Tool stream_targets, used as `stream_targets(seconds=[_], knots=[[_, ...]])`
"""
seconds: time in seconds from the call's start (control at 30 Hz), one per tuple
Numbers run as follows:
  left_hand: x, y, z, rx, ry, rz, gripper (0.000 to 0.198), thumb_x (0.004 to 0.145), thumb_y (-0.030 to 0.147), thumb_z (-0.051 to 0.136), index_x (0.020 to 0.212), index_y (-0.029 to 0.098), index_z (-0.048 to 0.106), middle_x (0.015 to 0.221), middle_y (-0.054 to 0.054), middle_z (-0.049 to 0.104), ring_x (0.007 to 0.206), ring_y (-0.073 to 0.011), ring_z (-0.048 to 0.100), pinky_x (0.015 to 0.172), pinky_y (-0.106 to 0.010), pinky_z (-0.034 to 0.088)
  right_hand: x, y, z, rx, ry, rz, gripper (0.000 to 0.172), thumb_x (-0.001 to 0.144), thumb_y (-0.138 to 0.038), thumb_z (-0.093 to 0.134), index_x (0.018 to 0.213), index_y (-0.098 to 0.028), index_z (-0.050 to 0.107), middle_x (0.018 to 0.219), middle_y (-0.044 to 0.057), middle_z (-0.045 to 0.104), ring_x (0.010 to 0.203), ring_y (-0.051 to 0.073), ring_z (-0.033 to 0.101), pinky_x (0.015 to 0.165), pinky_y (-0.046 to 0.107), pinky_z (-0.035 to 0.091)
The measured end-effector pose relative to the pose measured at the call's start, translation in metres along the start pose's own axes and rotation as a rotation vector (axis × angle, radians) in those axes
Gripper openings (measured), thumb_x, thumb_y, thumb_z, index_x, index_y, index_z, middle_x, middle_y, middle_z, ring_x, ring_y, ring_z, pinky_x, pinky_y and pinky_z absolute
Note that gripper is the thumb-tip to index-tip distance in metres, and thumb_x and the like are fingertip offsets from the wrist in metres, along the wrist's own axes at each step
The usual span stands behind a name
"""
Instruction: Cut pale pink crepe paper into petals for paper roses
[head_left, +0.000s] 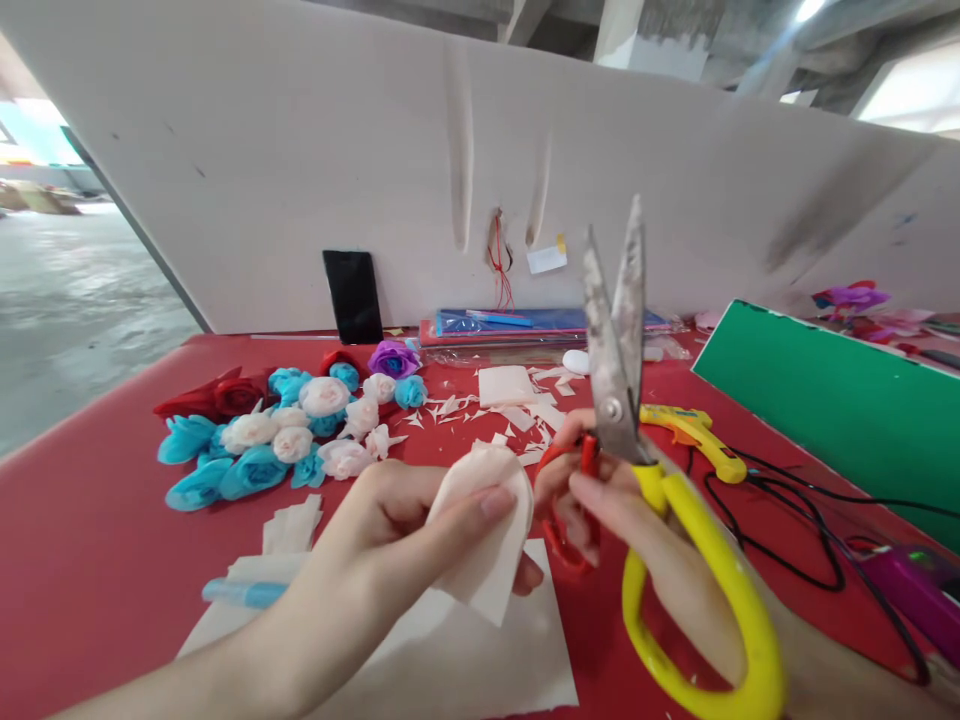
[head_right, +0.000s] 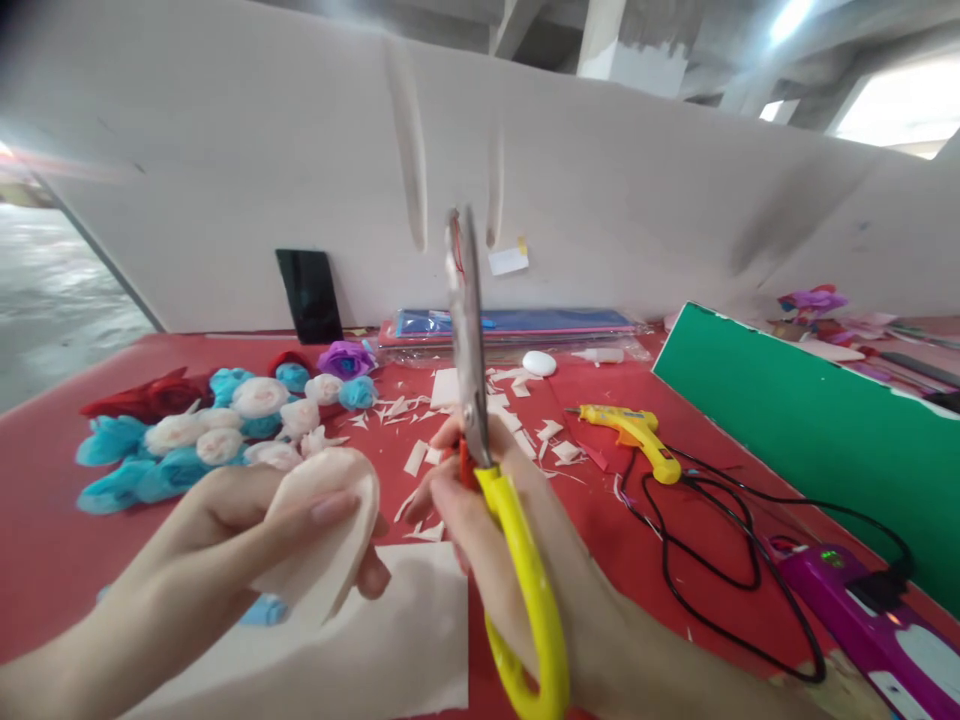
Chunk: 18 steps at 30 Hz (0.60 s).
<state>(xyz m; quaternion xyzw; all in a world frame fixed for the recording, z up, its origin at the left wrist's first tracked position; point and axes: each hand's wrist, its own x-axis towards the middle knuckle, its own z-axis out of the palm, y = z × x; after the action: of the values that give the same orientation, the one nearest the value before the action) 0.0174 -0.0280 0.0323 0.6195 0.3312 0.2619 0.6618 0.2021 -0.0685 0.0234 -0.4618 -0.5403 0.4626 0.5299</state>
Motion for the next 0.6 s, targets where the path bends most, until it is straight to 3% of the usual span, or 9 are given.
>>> stream_targets(seconds=[0.13,0.33,0.6], knots=[[-0.001,0.005,-0.006,0.107,0.164,0.058,0.050,0.078,0.061,0.057,0.059,0.017,0.070,0.047,-0.002,0.057,0.048,-0.0135,0.050,0.042,-0.021,0.034,-0.008,0.005,0.009,-0.112,-0.051,0.127,0.014,0.082,-0.033,0.055,0.092,-0.024,0.055,0.070,0.000,0.056,0.061,0.015,0.056,0.054,0.027,0.047],[0.000,0.020,-0.010,0.186,0.250,0.127,0.049,0.079,0.059,0.053,0.056,0.018,0.065,0.039,0.000,0.046,0.046,-0.0151,0.050,0.039,-0.022,0.034,-0.025,-0.007,0.005,-0.298,-0.213,0.258,0.006,0.079,-0.022,0.055,0.083,-0.024,0.058,0.063,-0.002,0.053,0.047,0.012,0.049,0.046,0.025,0.037],[-0.001,0.016,-0.010,0.119,0.257,0.117,0.050,0.077,0.056,0.060,0.047,0.016,0.061,0.042,0.001,0.046,0.043,-0.0098,0.041,0.040,-0.022,0.026,-0.024,0.002,0.008,-0.381,-0.153,0.149,0.007,0.082,-0.029,0.045,0.080,-0.025,0.051,0.055,-0.002,0.052,0.050,0.015,0.052,0.050,0.028,0.036]])
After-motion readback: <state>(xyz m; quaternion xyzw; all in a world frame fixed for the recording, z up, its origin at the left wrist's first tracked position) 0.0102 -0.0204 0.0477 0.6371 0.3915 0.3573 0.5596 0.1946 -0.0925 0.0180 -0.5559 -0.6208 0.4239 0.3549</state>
